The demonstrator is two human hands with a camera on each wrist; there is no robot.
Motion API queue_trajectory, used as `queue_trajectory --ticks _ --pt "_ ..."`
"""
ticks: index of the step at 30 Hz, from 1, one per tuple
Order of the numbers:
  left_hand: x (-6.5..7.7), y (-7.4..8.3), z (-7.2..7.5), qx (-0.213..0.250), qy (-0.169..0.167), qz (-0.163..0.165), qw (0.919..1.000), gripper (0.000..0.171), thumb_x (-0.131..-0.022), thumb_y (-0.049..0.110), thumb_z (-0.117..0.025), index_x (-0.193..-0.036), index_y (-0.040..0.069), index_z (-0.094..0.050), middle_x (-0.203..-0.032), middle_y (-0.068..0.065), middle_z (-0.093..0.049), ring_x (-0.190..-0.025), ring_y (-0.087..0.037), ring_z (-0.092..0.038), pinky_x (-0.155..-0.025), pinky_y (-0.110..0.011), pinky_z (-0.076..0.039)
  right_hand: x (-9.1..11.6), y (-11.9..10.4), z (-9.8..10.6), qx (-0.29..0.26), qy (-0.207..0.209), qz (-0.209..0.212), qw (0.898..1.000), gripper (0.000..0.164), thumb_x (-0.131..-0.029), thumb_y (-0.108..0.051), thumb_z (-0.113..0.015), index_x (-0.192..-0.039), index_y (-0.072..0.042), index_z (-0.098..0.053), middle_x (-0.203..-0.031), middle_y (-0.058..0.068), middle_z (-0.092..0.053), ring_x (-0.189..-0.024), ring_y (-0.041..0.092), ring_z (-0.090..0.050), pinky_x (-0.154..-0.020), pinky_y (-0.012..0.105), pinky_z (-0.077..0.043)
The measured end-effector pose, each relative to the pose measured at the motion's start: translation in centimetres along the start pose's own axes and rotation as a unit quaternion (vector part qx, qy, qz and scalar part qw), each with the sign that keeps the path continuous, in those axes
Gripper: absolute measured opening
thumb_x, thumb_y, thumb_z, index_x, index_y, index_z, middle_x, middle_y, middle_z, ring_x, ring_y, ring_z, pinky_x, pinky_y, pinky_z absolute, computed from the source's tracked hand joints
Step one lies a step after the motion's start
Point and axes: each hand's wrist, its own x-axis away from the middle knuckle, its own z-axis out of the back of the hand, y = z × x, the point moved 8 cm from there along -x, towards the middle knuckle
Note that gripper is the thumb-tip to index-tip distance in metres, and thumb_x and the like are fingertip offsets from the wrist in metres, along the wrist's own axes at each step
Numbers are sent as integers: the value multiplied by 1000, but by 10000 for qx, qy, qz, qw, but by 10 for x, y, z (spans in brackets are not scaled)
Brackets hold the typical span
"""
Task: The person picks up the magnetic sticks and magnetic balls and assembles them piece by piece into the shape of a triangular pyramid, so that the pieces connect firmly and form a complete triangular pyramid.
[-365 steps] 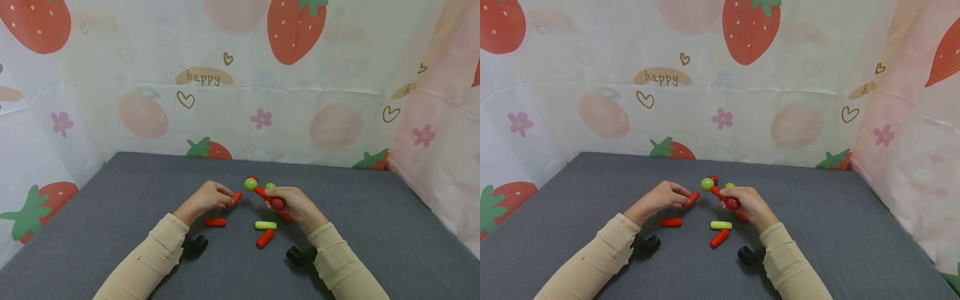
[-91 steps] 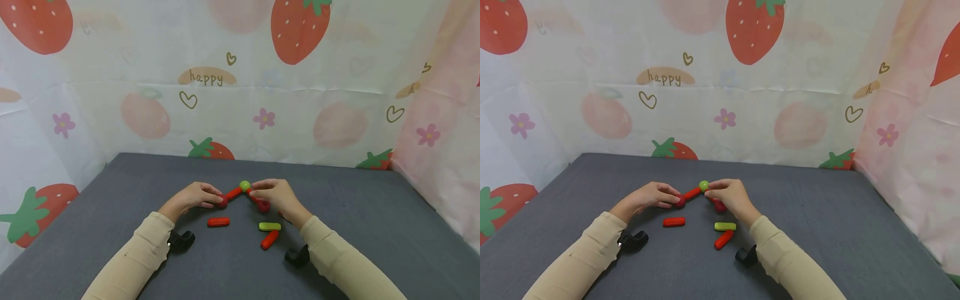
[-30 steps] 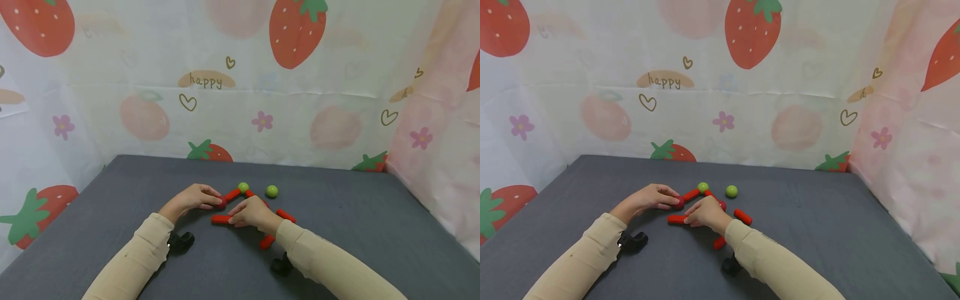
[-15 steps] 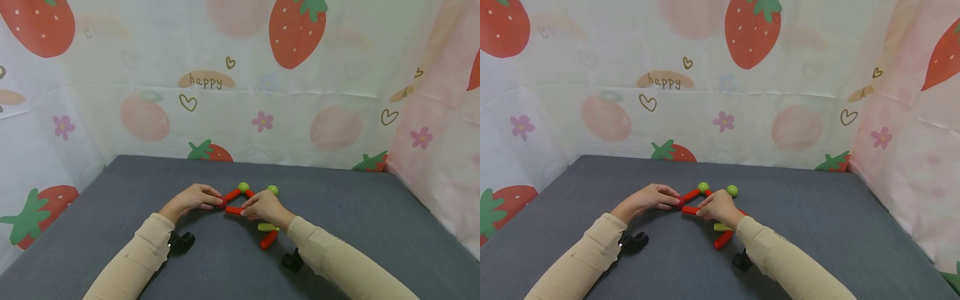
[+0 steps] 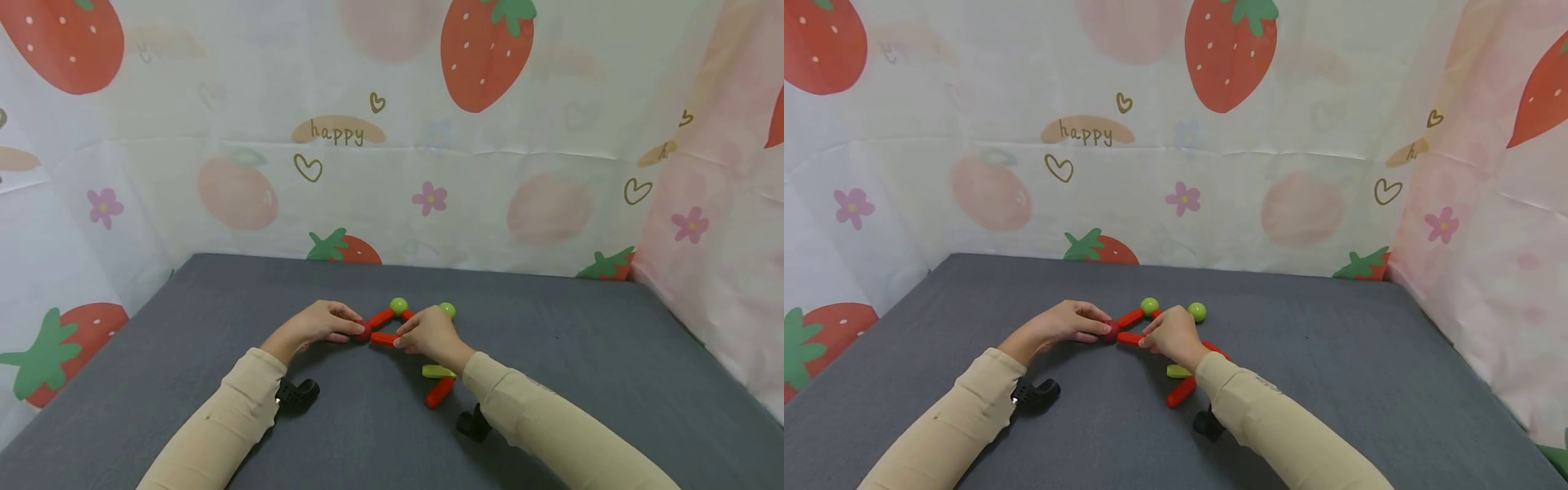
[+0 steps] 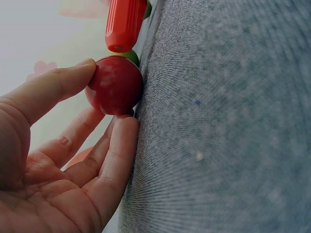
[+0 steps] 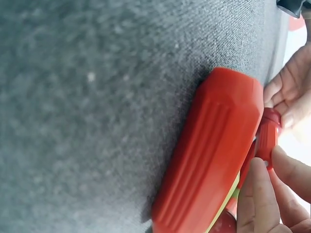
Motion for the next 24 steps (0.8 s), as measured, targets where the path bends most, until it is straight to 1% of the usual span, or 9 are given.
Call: queue_trajectory --ticks 8,11,13,16,19,21,24 --pt "0 -1 1 2 47 14 10000 34 -90 14 -73 -119 -2 -67 -120 -14 -67 -95 -11 -68 -91 -33 -59 -4 -2 -3 125 23 41 9999 11 -81 -1 -79 -91 2 -79 -96 14 -76 -71 15 -71 -72 31 -63" --pt "0 -1 1 1 28 -10 10000 34 -90 14 -73 -120 -2 -67 -120 -14 -67 -95 -11 -68 -91 -33 -59 -5 -2 -2 102 -50 33 9999 13 -82 0 -78 -94 3 -78 -100 14 -75 -74 16 -72 -73 32 -63" --pt "0 -1 1 1 8 -25 10000 34 -90 14 -73 -120 -1 -67 -120 -14 -67 -96 -11 -68 -91 -33 -59 -4 -2 4 69 -57 41 10000 15 -82 0 -78 -97 3 -78 -104 15 -74 -77 18 -73 -75 33 -63" --pt "1 -1 0 18 -20 -37 10000 34 -90 15 -73 -120 -1 -67 -120 -13 -67 -96 -11 -68 -91 -33 -59 -4 0 20 130 124 108 9998 17 -84 -3 -77 -101 0 -78 -107 14 -74 -86 19 -72 -79 35 -62" --pt "1 0 0 19 -31 -37 10000 34 -90 15 -73 -120 -1 -67 -119 -13 -68 -96 -11 -68 -91 -33 -59 -5 8 40 240 292 91 9992 21 -85 -6 -76 -106 -3 -77 -112 13 -73 -97 24 -69 -85 37 -59" --pt "1 0 0 -2 -14 -31 10000 33 -90 15 -73 -119 0 -68 -119 -13 -68 -96 -11 -68 -91 -32 -59 -5 16 48 265 226 23 9994 25 -85 -5 -75 -111 -3 -75 -121 15 -70 -110 27 -64 -92 40 -57" --pt "2 1 1 -67 47 -25 10000 33 -90 15 -73 -118 0 -68 -119 -14 -68 -96 -12 -69 -90 -33 -60 -6 27 49 209 -164 -195 9995 32 -86 -4 -73 -118 -2 -72 -135 18 -61 -122 31 -59 -97 41 -55"
